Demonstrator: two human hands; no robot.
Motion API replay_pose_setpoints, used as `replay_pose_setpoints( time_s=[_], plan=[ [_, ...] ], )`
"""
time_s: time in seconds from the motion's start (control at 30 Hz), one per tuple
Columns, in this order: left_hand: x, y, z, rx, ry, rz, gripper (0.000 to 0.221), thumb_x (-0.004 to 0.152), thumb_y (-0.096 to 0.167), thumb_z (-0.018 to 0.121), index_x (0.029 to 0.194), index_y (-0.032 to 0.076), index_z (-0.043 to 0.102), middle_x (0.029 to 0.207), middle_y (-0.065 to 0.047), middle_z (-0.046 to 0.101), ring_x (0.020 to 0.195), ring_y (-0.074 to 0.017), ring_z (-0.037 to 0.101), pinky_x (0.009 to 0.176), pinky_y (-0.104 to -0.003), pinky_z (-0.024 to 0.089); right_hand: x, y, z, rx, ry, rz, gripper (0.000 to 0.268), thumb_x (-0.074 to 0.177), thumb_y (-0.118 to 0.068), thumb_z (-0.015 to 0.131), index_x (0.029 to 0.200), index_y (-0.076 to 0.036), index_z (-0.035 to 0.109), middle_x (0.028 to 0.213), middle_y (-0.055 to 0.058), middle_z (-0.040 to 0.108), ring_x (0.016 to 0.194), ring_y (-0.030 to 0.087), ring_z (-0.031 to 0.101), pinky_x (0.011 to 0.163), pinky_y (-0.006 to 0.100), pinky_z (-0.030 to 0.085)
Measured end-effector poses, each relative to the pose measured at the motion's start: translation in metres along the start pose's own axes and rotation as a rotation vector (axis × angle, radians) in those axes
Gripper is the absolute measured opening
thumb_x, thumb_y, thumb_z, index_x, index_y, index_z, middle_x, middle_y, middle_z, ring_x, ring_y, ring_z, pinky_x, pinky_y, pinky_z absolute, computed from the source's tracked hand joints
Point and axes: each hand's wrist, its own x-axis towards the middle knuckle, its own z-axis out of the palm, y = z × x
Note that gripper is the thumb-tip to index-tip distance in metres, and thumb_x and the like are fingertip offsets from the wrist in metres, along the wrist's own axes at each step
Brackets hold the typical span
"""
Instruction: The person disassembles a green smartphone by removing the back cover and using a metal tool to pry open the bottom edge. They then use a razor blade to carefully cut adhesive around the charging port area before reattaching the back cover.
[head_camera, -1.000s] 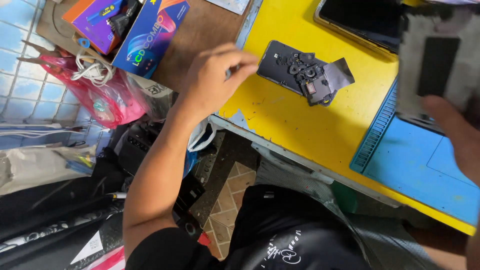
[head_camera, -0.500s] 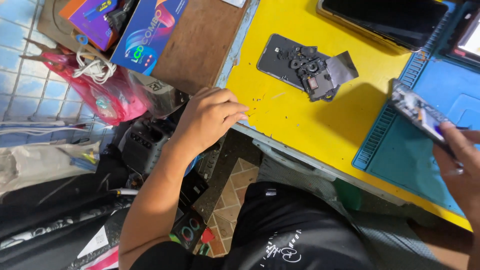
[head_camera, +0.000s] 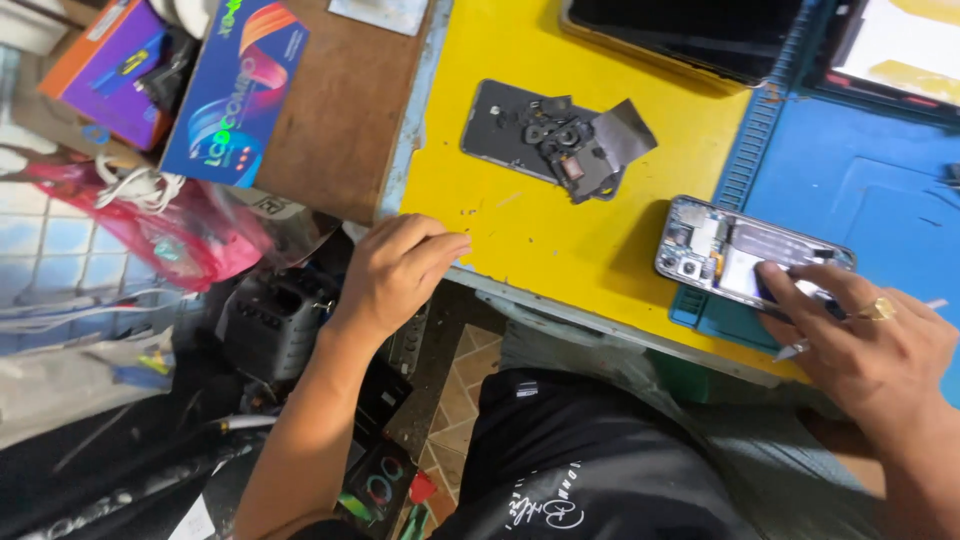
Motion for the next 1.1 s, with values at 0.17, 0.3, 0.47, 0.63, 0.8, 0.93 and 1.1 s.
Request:
replay_pose_setpoints(
  time_s=[0.17,0.3,0.47,0.63,0.8,0.93,1.1],
  plan=[
    [-0.006,-0.003,0.007,0.004,0.028,-0.033,0.014,0.091,-0.005,0.083,0.098,-0.001,0.072,0.090,-0.009,0.063,0.076,-0.0244,0.061,0.070,-0.037,0.054,0.002,0.000,-0.007,0.046,-0.214,0.020,0.069,0.089,-0.045,0.077,0.153,-0.023,0.061,0.133,0.007,0.063,0.088,0.018,0.070,0.075,0.038,0.059],
    [-0.005,-0.005,0.008,0.058,0.021,-0.001,0.015,0.092,-0.006,0.082,0.098,0.002,0.071,0.092,-0.008,0.063,0.078,-0.0228,0.062,0.074,-0.037,0.052,-0.009,0.001,0.010,0.125,-0.126,0.012,0.074,0.088,-0.043,0.085,0.154,-0.019,0.061,0.132,0.013,0.060,0.085,0.027,0.070,0.072,0.043,0.060],
    [-0.004,-0.007,0.012,0.094,-0.060,-0.014,0.019,0.094,-0.007,0.078,0.102,0.004,0.065,0.098,-0.008,0.060,0.084,-0.0244,0.061,0.082,-0.038,0.052,-0.018,-0.003,0.013,0.031,-0.287,0.025,0.081,0.088,-0.042,0.074,0.162,-0.023,0.047,0.143,0.014,0.057,0.100,0.029,0.072,0.084,0.044,0.061],
    [-0.002,-0.013,0.028,0.086,-0.076,-0.068,0.011,0.096,-0.004,0.073,0.103,0.003,0.066,0.100,-0.010,0.063,0.087,-0.0267,0.063,0.084,-0.038,0.054,0.007,-0.013,-0.001,-0.022,-0.346,0.001,0.090,0.083,-0.047,0.075,0.162,-0.023,0.039,0.138,0.011,0.057,0.082,0.024,0.069,0.070,0.041,0.055],
    [0.017,-0.026,0.038,-0.005,0.051,-0.100,0.010,0.097,-0.001,0.071,0.104,0.002,0.065,0.099,-0.011,0.067,0.088,-0.0234,0.063,0.078,-0.031,0.053,0.093,-0.061,-0.009,0.389,-0.028,-0.104,0.033,0.093,-0.024,0.081,0.125,-0.020,0.076,0.107,0.004,0.073,0.074,0.013,0.067,0.047,0.034,0.054],
    [0.065,-0.034,0.039,0.043,0.058,-0.124,0.004,0.101,0.005,0.068,0.103,0.007,0.065,0.099,-0.006,0.065,0.086,-0.0251,0.062,0.073,-0.034,0.052,0.158,-0.104,0.008,0.441,0.011,-0.216,0.020,0.097,-0.007,0.072,0.116,-0.013,0.075,0.100,0.008,0.074,0.071,0.020,0.072,0.044,0.034,0.051],
    [0.097,-0.054,0.063,0.049,-0.004,-0.079,0.004,0.099,0.004,0.067,0.100,0.001,0.069,0.099,-0.011,0.068,0.087,-0.0292,0.067,0.073,-0.037,0.057,0.183,-0.116,0.021,0.406,-0.083,-0.252,0.012,0.102,-0.007,0.061,0.112,-0.013,0.066,0.084,0.005,0.064,0.051,0.026,0.059,0.036,0.041,0.041]
  ],
)
